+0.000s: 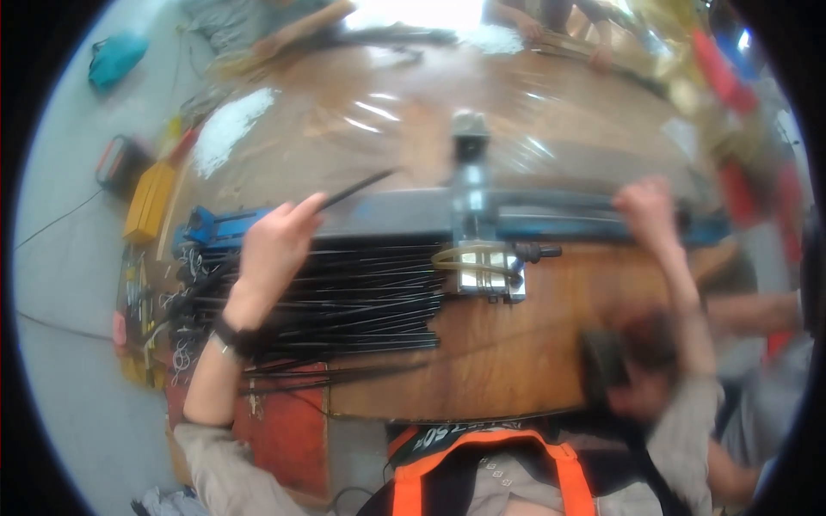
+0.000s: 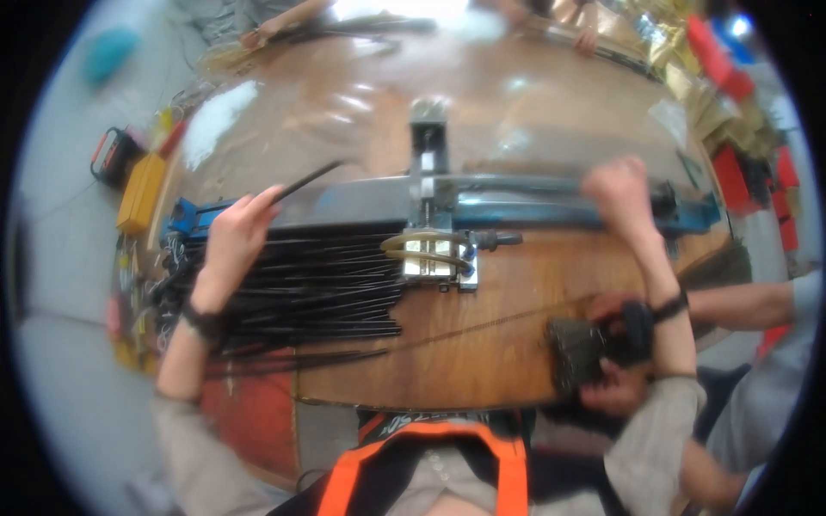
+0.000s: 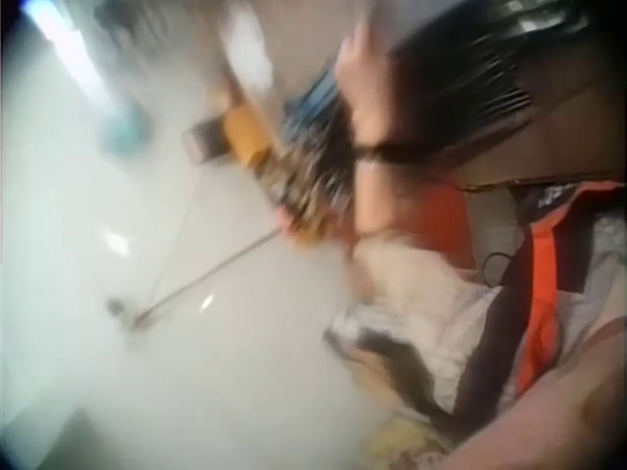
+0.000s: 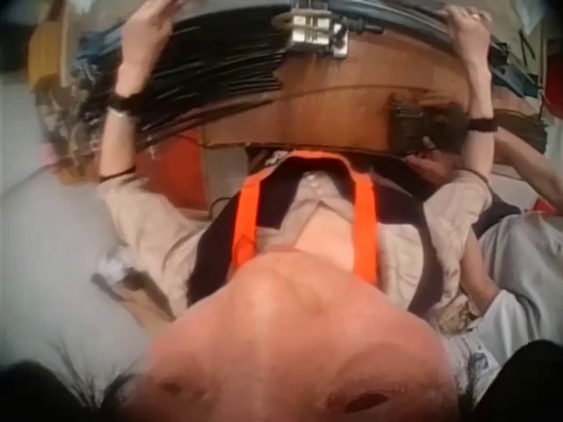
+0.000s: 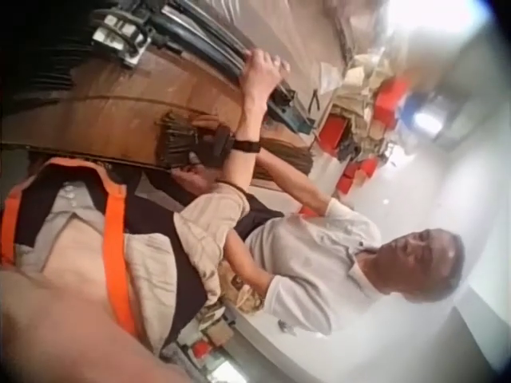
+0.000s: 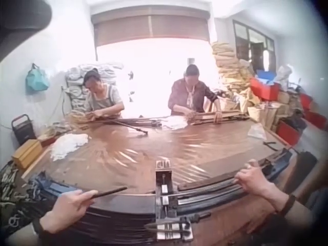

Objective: Assembling thin metal rods into a mechanical jig on a workbench.

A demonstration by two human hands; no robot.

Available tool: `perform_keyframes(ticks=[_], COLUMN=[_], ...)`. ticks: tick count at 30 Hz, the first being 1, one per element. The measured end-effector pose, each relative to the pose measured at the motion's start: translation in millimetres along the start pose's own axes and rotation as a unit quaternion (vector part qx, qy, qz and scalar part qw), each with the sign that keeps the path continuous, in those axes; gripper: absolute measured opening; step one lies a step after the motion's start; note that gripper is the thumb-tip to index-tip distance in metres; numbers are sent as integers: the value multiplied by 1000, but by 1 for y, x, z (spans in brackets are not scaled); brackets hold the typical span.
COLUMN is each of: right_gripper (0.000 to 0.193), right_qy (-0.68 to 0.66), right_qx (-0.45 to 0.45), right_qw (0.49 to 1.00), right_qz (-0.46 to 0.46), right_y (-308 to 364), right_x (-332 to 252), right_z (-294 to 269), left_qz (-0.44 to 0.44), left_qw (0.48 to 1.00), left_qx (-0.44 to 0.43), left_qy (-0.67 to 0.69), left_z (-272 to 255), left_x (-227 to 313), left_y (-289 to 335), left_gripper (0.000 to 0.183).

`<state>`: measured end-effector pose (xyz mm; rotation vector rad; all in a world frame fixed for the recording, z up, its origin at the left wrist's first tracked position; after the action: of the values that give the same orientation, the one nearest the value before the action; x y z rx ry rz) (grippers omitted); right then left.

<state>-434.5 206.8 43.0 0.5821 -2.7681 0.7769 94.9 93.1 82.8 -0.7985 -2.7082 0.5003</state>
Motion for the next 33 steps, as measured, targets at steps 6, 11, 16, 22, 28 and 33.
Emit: perform_keyframes(ticks=[6,11,16,22,28,33], right_gripper=[4,8,9,8,11,4], right_qy=[-3,-117,-118,-99,-27,-35], right_qx=[-28,24,25,5,-48,-76], right_qw=[998,992,993,995,994,990], right_qz=[60,48,-15,2,91,113], right_y=[26,10,-54,-10,50,60], right_x=[13,10,-49,5,55,53], right_z=[-9,25,34,17,-7,-10], left_qz=[82,46,30,34,127,192], left_qw=[992,998,997,999,990,976], left_qx=[5,11,16,-15,-53,-27], left_qy=[101,36,71,5,17,103], left_z=[34,6,-15,-19,43,105], left_x=[53,13,12,-19,28,78], left_y=[-49,-48,-44,-14,-39,-72], left_gripper=[27,28,29,30,29,15])
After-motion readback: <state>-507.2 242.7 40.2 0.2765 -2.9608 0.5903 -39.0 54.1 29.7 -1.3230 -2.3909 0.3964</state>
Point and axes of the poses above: each hand's wrist, its own y-axis away from the middle knuckle, its own z-axis out of the palm, x = y × z, the point moved 1 cm from there along -y, towards the middle knuckle, and after that the axes turned 6 degrees about -z, right-handed, at the moved point
